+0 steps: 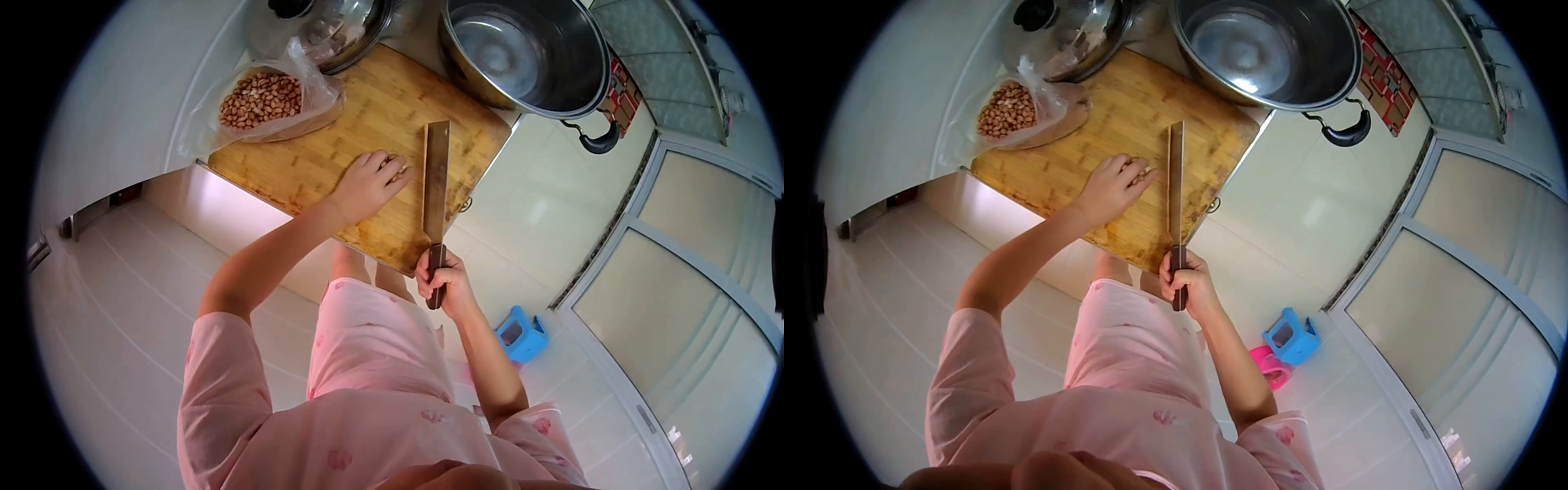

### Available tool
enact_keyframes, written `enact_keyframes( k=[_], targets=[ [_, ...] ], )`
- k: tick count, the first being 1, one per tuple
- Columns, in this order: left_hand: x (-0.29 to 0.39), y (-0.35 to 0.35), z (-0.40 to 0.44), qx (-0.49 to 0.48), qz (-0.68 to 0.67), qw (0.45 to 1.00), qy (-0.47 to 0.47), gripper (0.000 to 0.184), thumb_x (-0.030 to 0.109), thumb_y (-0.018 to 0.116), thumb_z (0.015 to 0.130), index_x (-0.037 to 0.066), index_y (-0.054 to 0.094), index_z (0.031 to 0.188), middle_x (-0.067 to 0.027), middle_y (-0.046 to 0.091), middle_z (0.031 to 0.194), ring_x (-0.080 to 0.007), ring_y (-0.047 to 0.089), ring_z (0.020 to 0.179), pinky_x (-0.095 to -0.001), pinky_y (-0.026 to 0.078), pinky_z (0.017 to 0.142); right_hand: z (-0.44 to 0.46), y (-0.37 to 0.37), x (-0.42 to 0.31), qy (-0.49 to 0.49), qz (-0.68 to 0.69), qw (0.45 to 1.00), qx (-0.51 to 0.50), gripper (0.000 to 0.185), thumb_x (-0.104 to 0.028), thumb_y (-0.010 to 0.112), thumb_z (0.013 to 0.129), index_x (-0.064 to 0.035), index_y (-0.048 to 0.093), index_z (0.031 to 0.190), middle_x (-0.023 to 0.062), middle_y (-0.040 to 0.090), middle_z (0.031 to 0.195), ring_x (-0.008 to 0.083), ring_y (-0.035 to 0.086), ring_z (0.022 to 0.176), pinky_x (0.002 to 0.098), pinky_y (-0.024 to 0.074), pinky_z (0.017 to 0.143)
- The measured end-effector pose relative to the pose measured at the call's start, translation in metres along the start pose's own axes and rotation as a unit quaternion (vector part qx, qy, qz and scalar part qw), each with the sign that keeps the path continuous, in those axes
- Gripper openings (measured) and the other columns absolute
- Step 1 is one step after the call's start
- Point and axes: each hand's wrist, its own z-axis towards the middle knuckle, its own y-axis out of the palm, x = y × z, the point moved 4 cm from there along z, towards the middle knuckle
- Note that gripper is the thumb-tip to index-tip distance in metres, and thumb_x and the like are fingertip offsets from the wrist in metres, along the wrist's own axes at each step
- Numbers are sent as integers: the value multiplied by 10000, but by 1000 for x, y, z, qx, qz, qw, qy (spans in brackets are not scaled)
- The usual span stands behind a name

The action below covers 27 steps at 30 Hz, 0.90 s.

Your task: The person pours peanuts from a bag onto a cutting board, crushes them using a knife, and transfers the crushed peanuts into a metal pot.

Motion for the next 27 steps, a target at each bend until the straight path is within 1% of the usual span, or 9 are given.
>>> enact_keyframes(
  k=[5, 7, 8, 11, 14, 17, 20, 23, 27],
  targets=[
    [5, -2, 0, 3, 12, 999, -33, 431, 111, 663, 735, 126, 655, 1166, -72, 573, 1265, -302, 522, 1110, -437, 443, 909, 0, -5, 0, 2, 14, 1000, -1, 274, 17, 475, 544, -7, 511, 814, 96, 488, 668, 179, 444, 466, 311, 370, 422],
    [7, -5, 1, 8, 9, 999, -43, 415, 114, 667, 739, 141, 663, 1154, -75, 565, 1297, -311, 514, 1139, -454, 423, 939, -2, -4, -1, 0, 33, 999, -7, 263, 40, 477, 560, -7, 521, 815, 78, 484, 648, 166, 441, 462, 301, 348, 413],
    [7, -6, 2, 11, 7, 999, -48, 407, 115, 670, 741, 149, 667, 1147, -76, 561, 1314, -315, 509, 1153, -463, 413, 955, -1, -5, -2, -1, 23, 1000, -10, 267, 30, 477, 551, -7, 517, 812, 84, 484, 653, 170, 441, 464, 305, 358, 417],
    [10, -11, 3, 1, -1, 999, -50, 400, 128, 684, 742, 160, 672, 1141, -67, 552, 1346, -324, 501, 1179, -467, 401, 972, -2, -6, -3, 1, 0, 1000, -12, 274, 9, 476, 531, -8, 510, 802, 94, 485, 659, 178, 440, 469, 312, 378, 426],
    [11, -15, 3, 2, -13, 999, -33, 421, 163, 700, 743, 165, 669, 1164, -98, 516, 1393, -341, 491, 1203, -483, 392, 989, 0, -6, -4, 4, -9, 1000, -12, 266, 8, 477, 529, -10, 510, 792, 91, 481, 648, 176, 439, 468, 310, 376, 425],
    [2, -23, -8, 1, -67, 997, -50, 563, 215, 709, 768, 114, 583, 1308, -168, 445, 1453, -389, 459, 1261, -510, 360, 1044, 1, -8, -5, 7, -2, 1000, -13, 261, 25, 478, 535, -9, 512, 792, 84, 480, 646, 170, 438, 470, 305, 366, 420],
    [-22, -35, -29, 1, -124, 984, -126, 730, 360, 672, 850, 19, 407, 1439, -215, 360, 1506, -413, 353, 1374, -512, 282, 1128, 1, -10, -7, 12, 25, 999, -19, 264, 60, 483, 549, -6, 519, 801, 73, 482, 650, 159, 442, 478, 297, 348, 410],
    [-42, -39, -41, -15, -81, 989, -120, 868, 448, 632, 879, -76, 270, 1468, -258, 312, 1520, -420, 270, 1427, -504, 227, 1167, 1, -12, -9, 14, 33, 999, -22, 257, 57, 478, 557, -8, 525, 801, 75, 483, 652, 158, 441, 479, 296, 349, 412],
    [-32, -32, -23, -69, -58, 986, -143, 911, 467, 651, 851, -53, 255, 1485, -257, 277, 1541, -415, 259, 1437, -513, 216, 1170, 4, -13, -7, 14, 20, 999, -21, 250, 49, 481, 561, -6, 528, 801, 76, 483, 654, 157, 439, 478, 296, 353, 413]
  ],
)
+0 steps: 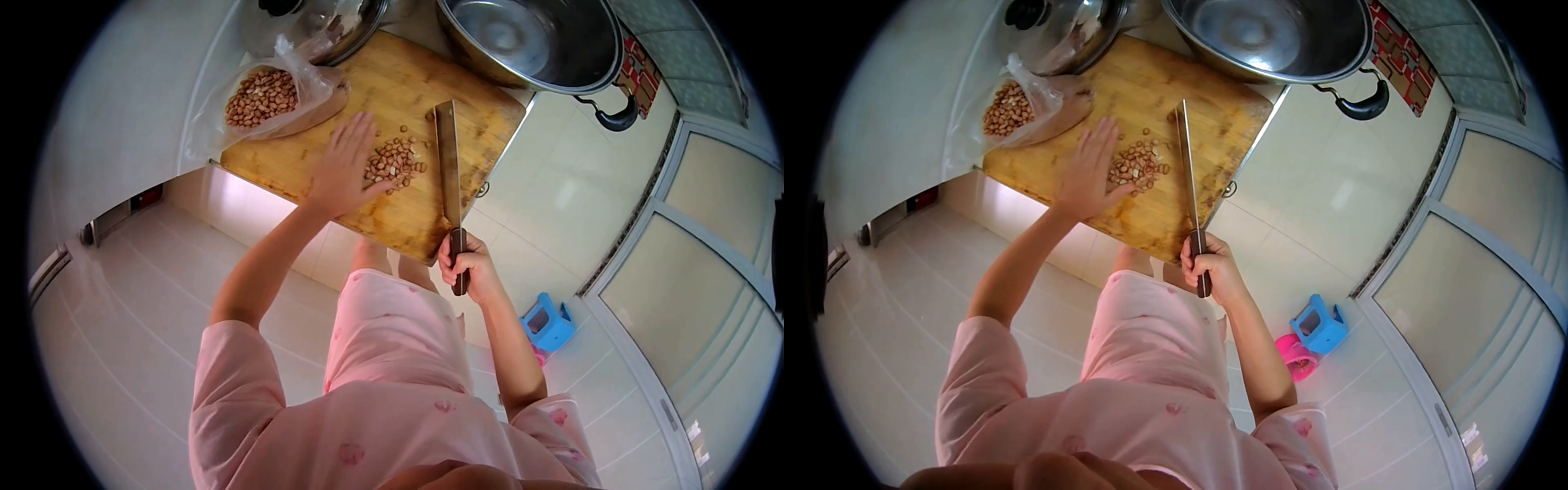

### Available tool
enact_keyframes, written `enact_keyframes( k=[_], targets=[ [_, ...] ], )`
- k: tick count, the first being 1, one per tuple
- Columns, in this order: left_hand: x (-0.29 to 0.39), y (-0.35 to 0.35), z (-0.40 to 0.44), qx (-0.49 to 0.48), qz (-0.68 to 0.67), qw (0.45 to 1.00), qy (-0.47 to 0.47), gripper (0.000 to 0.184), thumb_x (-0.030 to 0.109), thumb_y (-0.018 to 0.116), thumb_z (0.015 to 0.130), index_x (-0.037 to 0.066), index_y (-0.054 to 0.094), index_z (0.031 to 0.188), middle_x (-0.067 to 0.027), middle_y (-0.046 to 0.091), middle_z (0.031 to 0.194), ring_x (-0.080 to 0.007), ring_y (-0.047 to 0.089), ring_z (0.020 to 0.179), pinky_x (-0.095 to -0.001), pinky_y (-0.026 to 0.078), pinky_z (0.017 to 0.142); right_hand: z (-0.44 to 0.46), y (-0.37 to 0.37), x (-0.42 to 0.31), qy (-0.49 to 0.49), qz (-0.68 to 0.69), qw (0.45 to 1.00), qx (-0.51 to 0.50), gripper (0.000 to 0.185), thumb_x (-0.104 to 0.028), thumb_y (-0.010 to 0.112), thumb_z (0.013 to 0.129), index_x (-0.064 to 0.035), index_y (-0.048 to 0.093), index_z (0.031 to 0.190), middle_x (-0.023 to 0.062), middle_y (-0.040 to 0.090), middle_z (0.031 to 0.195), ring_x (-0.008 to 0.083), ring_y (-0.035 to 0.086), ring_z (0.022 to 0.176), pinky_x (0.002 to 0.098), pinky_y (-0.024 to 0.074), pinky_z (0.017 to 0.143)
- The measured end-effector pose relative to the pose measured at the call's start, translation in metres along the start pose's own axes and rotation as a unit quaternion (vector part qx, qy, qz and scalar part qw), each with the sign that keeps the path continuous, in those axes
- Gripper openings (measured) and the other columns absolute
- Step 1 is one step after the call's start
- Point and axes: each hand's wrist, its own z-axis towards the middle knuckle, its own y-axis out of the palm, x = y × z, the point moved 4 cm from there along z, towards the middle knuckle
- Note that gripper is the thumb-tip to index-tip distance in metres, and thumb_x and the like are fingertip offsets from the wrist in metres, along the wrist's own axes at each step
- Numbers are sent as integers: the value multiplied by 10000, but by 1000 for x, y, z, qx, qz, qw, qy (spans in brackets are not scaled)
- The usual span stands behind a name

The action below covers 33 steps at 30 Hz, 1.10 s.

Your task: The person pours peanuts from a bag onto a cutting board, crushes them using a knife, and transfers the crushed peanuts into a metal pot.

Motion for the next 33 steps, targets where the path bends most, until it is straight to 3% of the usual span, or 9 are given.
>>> enact_keyframes(
  k=[5, 11, 14, 23, 26, 29, 30, 31, 33],
  targets=[
    [23, 20, 12, 25, -63, 997, 36, 916, 513, 624, 853, -70, 277, 1469, -239, 276, 1547, -396, 247, 1444, -482, 177, 1193, -2, 6, -4, 1, -16, 1000, 14, 245, 43, 485, 554, -3, 523, 791, 71, 474, 638, 156, 431, 467, 297, 347, 413],
    [-15, 4, -12, 88, -38, 994, -61, 884, 475, 627, 863, -88, 292, 1456, -242, 280, 1547, -382, 245, 1451, -475, 207, 1182, -5, 4, -21, -24, -62, 997, 32, 235, 38, 499, 554, -5, 515, 784, 59, 465, 613, 149, 421, 443, 297, 330, 407],
    [-12, -1, -12, 17, -1, 999, -45, 866, 489, 611, 872, -98, 320, 1438, -245, 294, 1538, -387, 255, 1445, -483, 206, 1181, -1, 6, -29, -19, -98, 994, 49, 222, 35, 508, 564, -4, 520, 782, 62, 484, 615, 133, 429, 432, 283, 327, 403],
    [44, 28, 4, 11, -63, 998, -3, 830, 523, 630, 854, -24, 381, 1426, -247, 322, 1511, -408, 291, 1414, -522, 240, 1149, -9, 11, -10, 24, -158, 985, 58, 195, 38, 532, 575, -13, 530, 763, 50, 495, 598, 119, 443, 417, 265, 337, 403],
    [50, -1, -1, 75, -48, 996, 10, 615, 360, 695, 848, 15, 510, 1323, -234, 449, 1411, -396, 430, 1295, -515, 309, 1099, -12, 13, -12, 19, -142, 988, 63, 232, 55, 510, 556, -5, 516, 780, 60, 480, 594, 134, 420, 421, 284, 331, 393],
    [28, -57, -18, 188, -28, 982, -21, 382, 167, 715, 813, 44, 611, 1159, -187, 594, 1208, -360, 536, 1133, -510, 373, 1009, -15, 11, -18, 4, -133, 989, 68, 238, 47, 487, 546, -6, 500, 778, 69, 469, 591, 144, 403, 421, 293, 326, 386],
    [3, -79, -20, 292, -42, 955, -26, 228, 64, 686, 791, 72, 651, 1016, -133, 649, 1020, -346, 580, 1008, -480, 417, 918, -17, 9, -20, -4, -131, 989, 67, 238, 41, 483, 547, -6, 501, 779, 69, 467, 592, 143, 401, 421, 293, 326, 386],
    [-19, -107, -13, 350, -23, 935, -56, 244, 119, 712, 802, 47, 652, 1027, -151, 645, 983, -331, 597, 979, -437, 455, 876, -19, 9, -22, -12, -129, 989, 67, 238, 36, 479, 548, -7, 501, 781, 70, 464, 593, 143, 399, 421, 293, 325, 385],
    [-59, -140, 10, 260, -90, 933, -232, 240, 149, 658, 876, 16, 636, 1074, -174, 630, 1074, -331, 622, 918, -416, 481, 782, -22, 9, -24, -21, -123, 990, 72, 241, 16, 461, 550, -11, 494, 787, 71, 455, 602, 144, 391, 421, 293, 321, 383]
  ],
)
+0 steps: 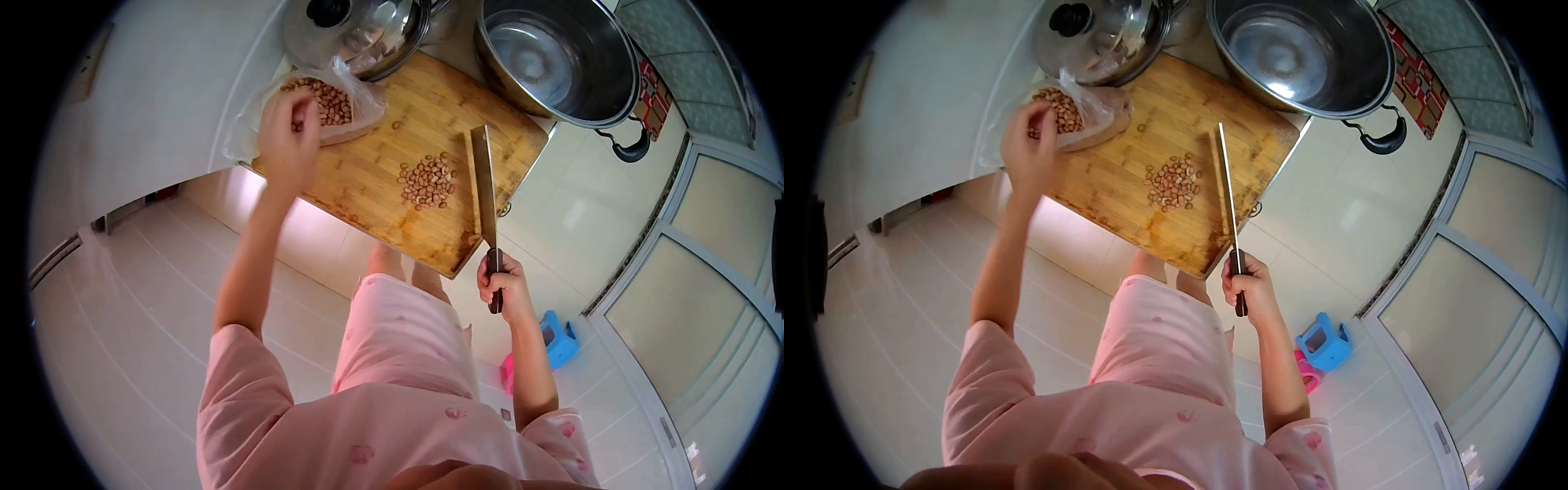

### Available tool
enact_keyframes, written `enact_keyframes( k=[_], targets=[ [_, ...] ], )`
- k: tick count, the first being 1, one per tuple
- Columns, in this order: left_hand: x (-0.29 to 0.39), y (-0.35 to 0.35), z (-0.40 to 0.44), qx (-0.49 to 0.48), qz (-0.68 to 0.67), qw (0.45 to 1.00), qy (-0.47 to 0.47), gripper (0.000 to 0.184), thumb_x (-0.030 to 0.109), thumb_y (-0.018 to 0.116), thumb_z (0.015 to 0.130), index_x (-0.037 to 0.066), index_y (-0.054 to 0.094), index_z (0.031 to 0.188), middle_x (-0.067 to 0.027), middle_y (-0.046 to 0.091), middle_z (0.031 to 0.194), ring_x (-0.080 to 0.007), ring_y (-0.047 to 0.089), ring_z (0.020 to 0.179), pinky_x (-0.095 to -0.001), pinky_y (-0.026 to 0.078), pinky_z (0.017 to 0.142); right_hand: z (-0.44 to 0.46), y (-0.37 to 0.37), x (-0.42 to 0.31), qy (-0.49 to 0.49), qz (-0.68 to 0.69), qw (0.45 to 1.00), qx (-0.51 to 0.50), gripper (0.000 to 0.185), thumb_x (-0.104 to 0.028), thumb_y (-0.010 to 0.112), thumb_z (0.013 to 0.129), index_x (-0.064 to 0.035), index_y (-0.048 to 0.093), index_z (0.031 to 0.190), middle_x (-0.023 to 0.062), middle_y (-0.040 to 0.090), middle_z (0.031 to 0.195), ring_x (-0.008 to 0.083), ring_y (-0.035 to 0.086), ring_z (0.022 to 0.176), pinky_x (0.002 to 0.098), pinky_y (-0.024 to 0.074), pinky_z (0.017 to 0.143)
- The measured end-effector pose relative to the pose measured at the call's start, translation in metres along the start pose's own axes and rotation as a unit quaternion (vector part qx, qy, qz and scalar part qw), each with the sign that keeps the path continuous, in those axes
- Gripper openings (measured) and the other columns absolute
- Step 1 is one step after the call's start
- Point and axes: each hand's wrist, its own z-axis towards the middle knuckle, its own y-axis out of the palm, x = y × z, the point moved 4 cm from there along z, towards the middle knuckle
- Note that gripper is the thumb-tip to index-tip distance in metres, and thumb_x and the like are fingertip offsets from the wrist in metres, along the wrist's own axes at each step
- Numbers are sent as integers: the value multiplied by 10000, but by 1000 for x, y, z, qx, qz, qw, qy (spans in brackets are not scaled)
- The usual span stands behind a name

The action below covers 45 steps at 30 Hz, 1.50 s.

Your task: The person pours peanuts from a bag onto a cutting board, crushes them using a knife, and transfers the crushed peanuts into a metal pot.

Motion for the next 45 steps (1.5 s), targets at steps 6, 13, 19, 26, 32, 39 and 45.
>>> enact_keyframes(
  k=[6, 13, 19, 26, 32, 39, 45],
  targets=[
    [-64, 59, 44, -266, 303, 914, 51, 379, 292, 597, 930, -15, 552, 1148, -192, 611, 1120, -393, 623, 974, -471, 519, 807, -5, 1, 8, -1, 75, 997, 22, 234, 40, 485, 542, 0, 508, 772, 63, 441, 578, 142, 387, 410, 294, 314, 382],
    [-55, 62, 28, -363, 323, 868, 105, 263, 140, 520, 907, -16, 506, 1118, -213, 587, 1119, -382, 636, 937, -474, 538, 737, -4, -4, 15, -1, 80, 997, 23, 228, 31, 476, 547, 4, 503, 771, 64, 440, 590, 144, 386, 418, 286, 303, 379],
    [-84, 76, 17, -281, 282, 898, 188, 241, 101, 510, 885, -23, 532, 1090, -230, 605, 1042, -401, 651, 829, -481, 541, 708, -5, -11, 17, -7, 71, 997, 21, 226, 34, 474, 548, 5, 504, 770, 61, 440, 590, 138, 392, 423, 287, 308, 383],
    [-69, 61, 22, -244, 258, 924, 144, 178, 125, 540, 892, -13, 631, 957, -203, 654, 947, -393, 640, 824, -483, 520, 714, -6, -11, 16, -4, 84, 996, 16, 213, 38, 473, 562, 0, 506, 769, 53, 441, 583, 132, 401, 429, 282, 310, 390],
    [6, 19, -6, -107, 52, 991, 68, 150, 129, 564, 923, 4, 643, 902, -189, 648, 833, -369, 621, 756, -430, 475, 679, -4, -15, 20, 0, 73, 997, 15, 192, 41, 481, 556, -2, 502, 742, 59, 450, 583, 136, 410, 433, 284, 315, 392],
    [6, 111, -103, -163, 24, 979, 117, 148, 178, 586, 950, 30, 594, 966, -170, 609, 852, -366, 587, 754, -442, 467, 661, -7, -10, 16, 3, 77, 997, 12, 195, 47, 480, 549, -5, 501, 735, 60, 454, 575, 137, 410, 428, 286, 317, 393],
    [0, 82, -96, 22, -26, 998, -46, 165, 173, 572, 961, 10, 589, 978, -185, 605, 868, -390, 587, 753, -426, 460, 631, -6, -14, 18, 10, 55, 998, 17, 198, 45, 476, 551, -13, 497, 739, 53, 454, 575, 139, 404, 426, 293, 324, 397]
  ],
)
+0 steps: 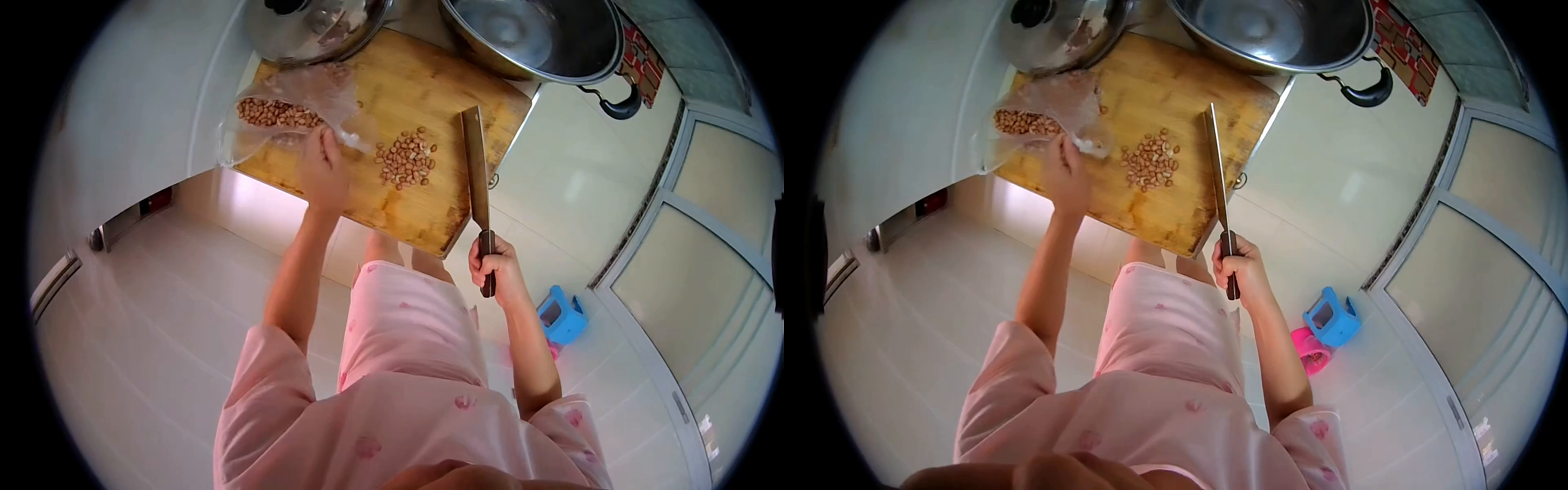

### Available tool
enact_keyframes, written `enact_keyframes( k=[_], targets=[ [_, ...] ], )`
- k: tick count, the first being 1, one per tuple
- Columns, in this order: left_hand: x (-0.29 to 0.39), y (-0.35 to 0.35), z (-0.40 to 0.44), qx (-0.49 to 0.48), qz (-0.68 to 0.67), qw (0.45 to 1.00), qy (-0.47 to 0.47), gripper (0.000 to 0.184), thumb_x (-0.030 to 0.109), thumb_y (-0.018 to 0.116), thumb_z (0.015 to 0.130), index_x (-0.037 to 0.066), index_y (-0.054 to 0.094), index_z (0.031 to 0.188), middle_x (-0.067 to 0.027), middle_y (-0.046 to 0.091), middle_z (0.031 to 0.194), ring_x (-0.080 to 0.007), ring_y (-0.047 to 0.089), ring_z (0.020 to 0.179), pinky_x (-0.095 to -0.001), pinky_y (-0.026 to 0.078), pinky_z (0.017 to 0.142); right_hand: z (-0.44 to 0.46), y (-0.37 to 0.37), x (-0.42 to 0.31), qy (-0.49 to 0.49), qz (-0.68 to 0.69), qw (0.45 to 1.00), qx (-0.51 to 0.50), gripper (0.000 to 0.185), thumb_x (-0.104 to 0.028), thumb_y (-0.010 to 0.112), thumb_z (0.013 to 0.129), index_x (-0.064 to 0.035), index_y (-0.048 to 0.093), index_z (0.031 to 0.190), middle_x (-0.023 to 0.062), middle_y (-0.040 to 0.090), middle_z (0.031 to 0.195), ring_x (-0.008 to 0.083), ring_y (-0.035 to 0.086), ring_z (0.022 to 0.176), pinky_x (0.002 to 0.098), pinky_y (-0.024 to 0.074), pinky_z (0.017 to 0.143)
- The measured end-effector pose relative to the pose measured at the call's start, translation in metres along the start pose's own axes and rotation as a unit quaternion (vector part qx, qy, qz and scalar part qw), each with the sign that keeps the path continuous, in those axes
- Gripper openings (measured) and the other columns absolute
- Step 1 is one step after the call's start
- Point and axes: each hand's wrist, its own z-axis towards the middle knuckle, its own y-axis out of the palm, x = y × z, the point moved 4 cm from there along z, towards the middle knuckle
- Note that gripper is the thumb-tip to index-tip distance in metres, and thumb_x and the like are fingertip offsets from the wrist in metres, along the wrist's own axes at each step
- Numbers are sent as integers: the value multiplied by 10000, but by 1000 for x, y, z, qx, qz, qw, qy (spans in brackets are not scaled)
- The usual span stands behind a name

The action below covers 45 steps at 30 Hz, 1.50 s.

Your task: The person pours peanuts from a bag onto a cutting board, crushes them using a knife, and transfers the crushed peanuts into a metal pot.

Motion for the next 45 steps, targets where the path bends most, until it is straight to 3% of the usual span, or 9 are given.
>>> enact_keyframes(
  k=[4, 13, 24, 26, 29, 35, 38, 41, 45],
  targets=[
    [10, 14, -50, -106, 93, 988, 67, 151, 146, 600, 937, 10, 610, 1003, -161, 609, 875, -373, 594, 753, -426, 471, 627, 3, 4, -2, -7, -1, 1000, -9, 189, 37, 473, 559, -12, 495, 740, 52, 454, 580, 134, 406, 437, 288, 328, 405],
    [9, 54, -44, -144, 96, 952, 252, 255, 132, 686, 836, 14, 645, 1058, -129, 606, 971, -322, 609, 891, -381, 514, 714, 3, 2, 2, -12, -3, 1000, -16, 236, 14, 451, 571, -11, 493, 802, 64, 442, 604, 140, 383, 435, 282, 319, 393],
    [16, -17, -5, -22, 33, 947, 319, 202, 52, 670, 807, -3, 632, 998, -145, 583, 930, -335, 554, 821, -437, 464, 728, 0, -1, -1, -5, -6, 1000, -20, 239, 10, 454, 568, -14, 491, 803, 68, 449, 608, 138, 389, 441, 282, 328, 392],
    [-7, -35, 26, 3, 7, 986, 165, 238, 70, 679, 813, -14, 636, 1031, -164, 587, 932, -359, 561, 843, -458, 465, 759, 3, -4, 3, -12, -3, 1000, -22, 238, 8, 456, 567, -14, 491, 801, 68, 451, 610, 137, 387, 440, 283, 329, 392],
    [-34, -31, 71, -125, 161, 975, 90, 309, 103, 686, 815, -19, 632, 1093, -203, 608, 993, -394, 580, 938, -461, 472, 805, 3, -2, 3, -12, -1, 1000, -21, 221, 10, 466, 564, -12, 491, 783, 67, 454, 602, 137, 392, 436, 284, 324, 393],
    [-55, -10, 98, -275, 286, 915, 76, 191, 120, 688, 802, -5, 724, 942, -199, 684, 890, -416, 635, 881, -452, 513, 795, -2, 0, 0, -7, 17, 1000, -6, 191, 26, 472, 559, -11, 494, 744, 59, 449, 586, 137, 411, 429, 285, 322, 392],
    [-41, -35, 103, -149, 219, 956, 128, 124, 78, 694, 803, 9, 748, 891, -144, 708, 814, -308, 678, 752, -385, 541, 721, -1, 0, 1, -10, 13, 1000, -14, 206, 24, 465, 558, -7, 498, 759, 59, 445, 592, 137, 402, 429, 285, 321, 392],
    [-29, -52, 92, -169, -38, 966, -191, 135, 43, 688, 829, 0, 745, 944, -92, 721, 850, -174, 672, 717, -291, 538, 662, 0, -3, 2, -17, -4, 1000, -11, 232, 15, 456, 557, -2, 501, 784, 64, 441, 595, 139, 382, 424, 286, 320, 389],
    [24, -43, 23, -277, -229, 913, -192, 128, 40, 683, 858, -30, 734, 952, -59, 705, 827, -123, 633, 654, -250, 521, 596, 0, -1, 1, -28, -30, 999, 13, 216, 38, 462, 561, -5, 505, 768, 54, 445, 590, 129, 390, 426, 284, 317, 387]
  ],
)
